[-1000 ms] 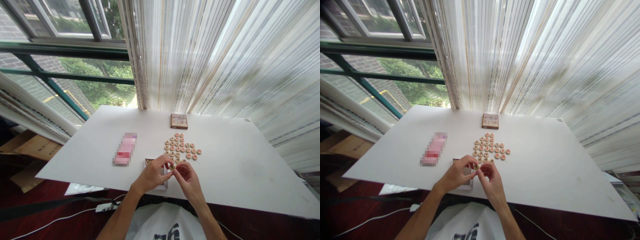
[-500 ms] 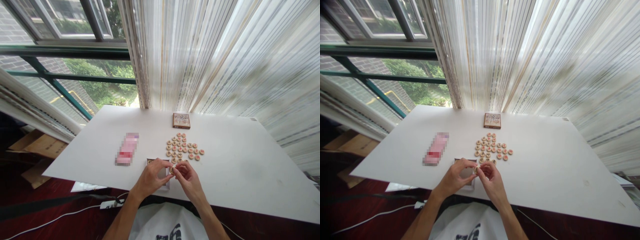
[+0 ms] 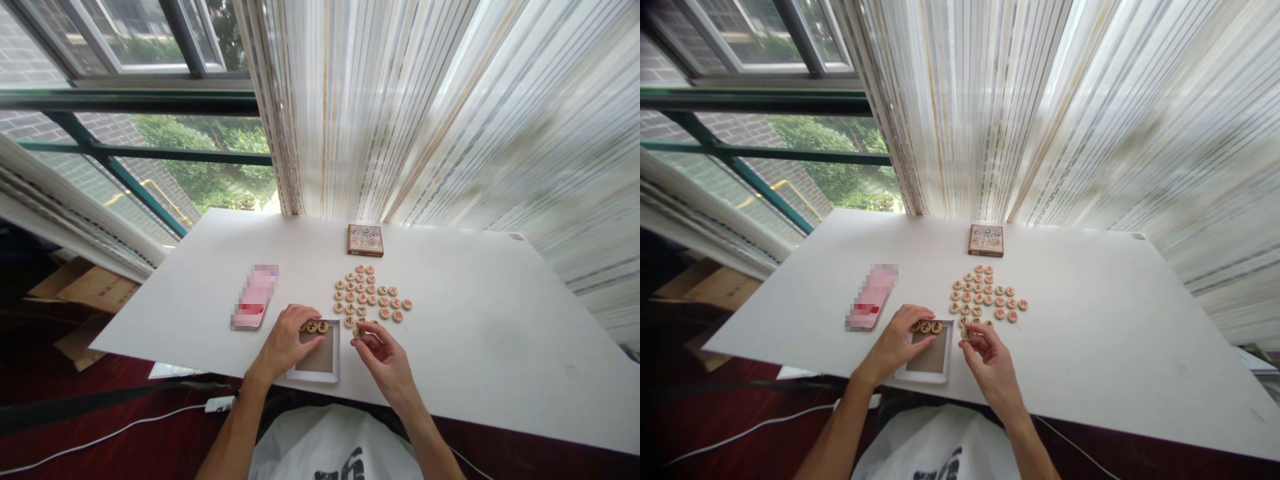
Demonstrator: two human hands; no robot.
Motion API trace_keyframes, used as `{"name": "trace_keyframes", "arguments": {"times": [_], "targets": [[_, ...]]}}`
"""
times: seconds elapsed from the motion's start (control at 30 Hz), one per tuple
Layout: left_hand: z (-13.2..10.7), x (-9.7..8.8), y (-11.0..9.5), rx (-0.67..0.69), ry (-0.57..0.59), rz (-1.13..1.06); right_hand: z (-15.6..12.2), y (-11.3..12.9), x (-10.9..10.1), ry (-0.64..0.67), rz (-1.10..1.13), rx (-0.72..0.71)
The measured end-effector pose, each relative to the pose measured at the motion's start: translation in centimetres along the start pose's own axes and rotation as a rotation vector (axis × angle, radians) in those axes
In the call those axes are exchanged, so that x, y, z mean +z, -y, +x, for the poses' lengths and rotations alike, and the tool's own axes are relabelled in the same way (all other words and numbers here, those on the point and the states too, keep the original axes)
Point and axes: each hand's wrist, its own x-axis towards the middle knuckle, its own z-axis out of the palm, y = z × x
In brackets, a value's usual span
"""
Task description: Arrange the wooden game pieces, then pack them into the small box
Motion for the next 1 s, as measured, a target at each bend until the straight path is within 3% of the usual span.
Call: {"name": "trace_keyframes", "arguments": {"times": [0.43,0.77,1.0], "targets": [[-0.2,0.4,1.8,-0.047,0.056,0.003,-0.3,0.4,0.2,0.030,-0.080,0.005],[0.7,0.0,0.1,-0.007,0.076,0.057,-0.2,0.6,0.2,-0.027,-0.179,-0.075],[1.1,1.0,0.4,-0.001,0.099,0.027,-0.4,0.9,0.2,-0.026,-0.241,-0.051]]}}
